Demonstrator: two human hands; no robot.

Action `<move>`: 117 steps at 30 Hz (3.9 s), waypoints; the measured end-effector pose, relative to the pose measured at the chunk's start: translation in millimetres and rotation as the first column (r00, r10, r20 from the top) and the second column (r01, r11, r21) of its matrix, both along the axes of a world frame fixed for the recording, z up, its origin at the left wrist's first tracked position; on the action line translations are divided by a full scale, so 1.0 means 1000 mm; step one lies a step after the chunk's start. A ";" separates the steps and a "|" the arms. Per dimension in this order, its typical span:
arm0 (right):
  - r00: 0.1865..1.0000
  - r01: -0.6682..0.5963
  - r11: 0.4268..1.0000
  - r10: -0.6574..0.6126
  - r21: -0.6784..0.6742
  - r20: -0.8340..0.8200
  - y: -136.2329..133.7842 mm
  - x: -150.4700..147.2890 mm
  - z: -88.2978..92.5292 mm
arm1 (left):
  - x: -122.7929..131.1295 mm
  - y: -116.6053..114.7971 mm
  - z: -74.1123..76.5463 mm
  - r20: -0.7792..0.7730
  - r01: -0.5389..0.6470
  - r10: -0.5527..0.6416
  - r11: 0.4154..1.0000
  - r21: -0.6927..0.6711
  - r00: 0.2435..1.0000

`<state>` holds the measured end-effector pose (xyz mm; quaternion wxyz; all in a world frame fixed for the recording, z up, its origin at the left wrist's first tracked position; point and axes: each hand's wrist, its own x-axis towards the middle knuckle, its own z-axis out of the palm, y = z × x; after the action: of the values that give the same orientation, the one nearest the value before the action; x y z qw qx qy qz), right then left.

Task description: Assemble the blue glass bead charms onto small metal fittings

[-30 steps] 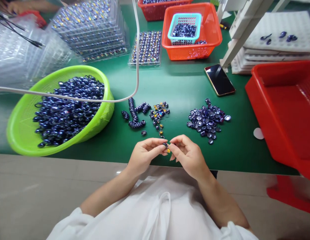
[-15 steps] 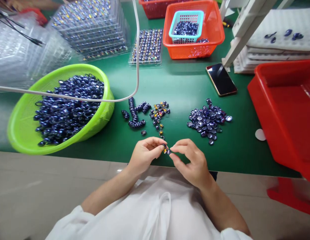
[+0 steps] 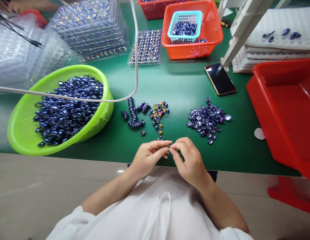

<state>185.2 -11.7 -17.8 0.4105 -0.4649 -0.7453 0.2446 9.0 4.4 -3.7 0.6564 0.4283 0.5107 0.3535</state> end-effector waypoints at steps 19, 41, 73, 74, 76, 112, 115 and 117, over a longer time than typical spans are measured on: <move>0.967 -0.182 0.957 0.132 -0.226 -0.220 0.002 0.017 -0.001 | -0.009 0.004 0.001 0.237 -0.023 0.066 0.984 -0.179 0.969; 0.999 -0.023 0.981 0.019 0.191 0.026 -0.001 0.007 -0.004 | -0.006 0.001 0.005 0.114 -0.029 0.035 0.998 -0.052 0.993; 0.999 0.051 0.992 -0.050 0.112 -0.009 -0.001 0.002 0.000 | -0.009 -0.002 -0.004 -0.077 0.032 -0.008 0.952 0.306 0.997; 0.998 0.061 0.993 -0.060 0.098 -0.012 -0.002 0.001 0.000 | -0.009 -0.003 -0.004 -0.078 0.039 -0.013 0.940 0.338 0.997; 0.997 0.075 0.996 -0.075 0.053 -0.015 -0.003 0.000 0.003 | -0.008 -0.003 -0.006 -0.075 0.047 -0.019 0.916 0.399 0.997; 1.000 0.003 0.958 -0.008 -0.286 -0.016 -0.005 0.030 0.010 | 0.005 -0.002 -0.007 -0.216 0.216 -0.135 0.884 0.415 0.967; 0.964 0.242 0.962 -0.224 -0.124 0.142 -0.005 0.067 0.006 | 0.008 -0.002 -0.010 -0.149 0.149 -0.106 0.937 0.316 0.983; 0.908 0.345 0.938 -0.325 -0.032 0.263 -0.005 0.088 -0.001 | 0.008 0.000 -0.011 -0.088 0.073 -0.054 0.969 0.234 0.995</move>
<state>273.0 -16.4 -19.0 0.3292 -0.6290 -0.6907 0.1376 17.0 4.5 -14.5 0.5904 0.5337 0.4770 0.3730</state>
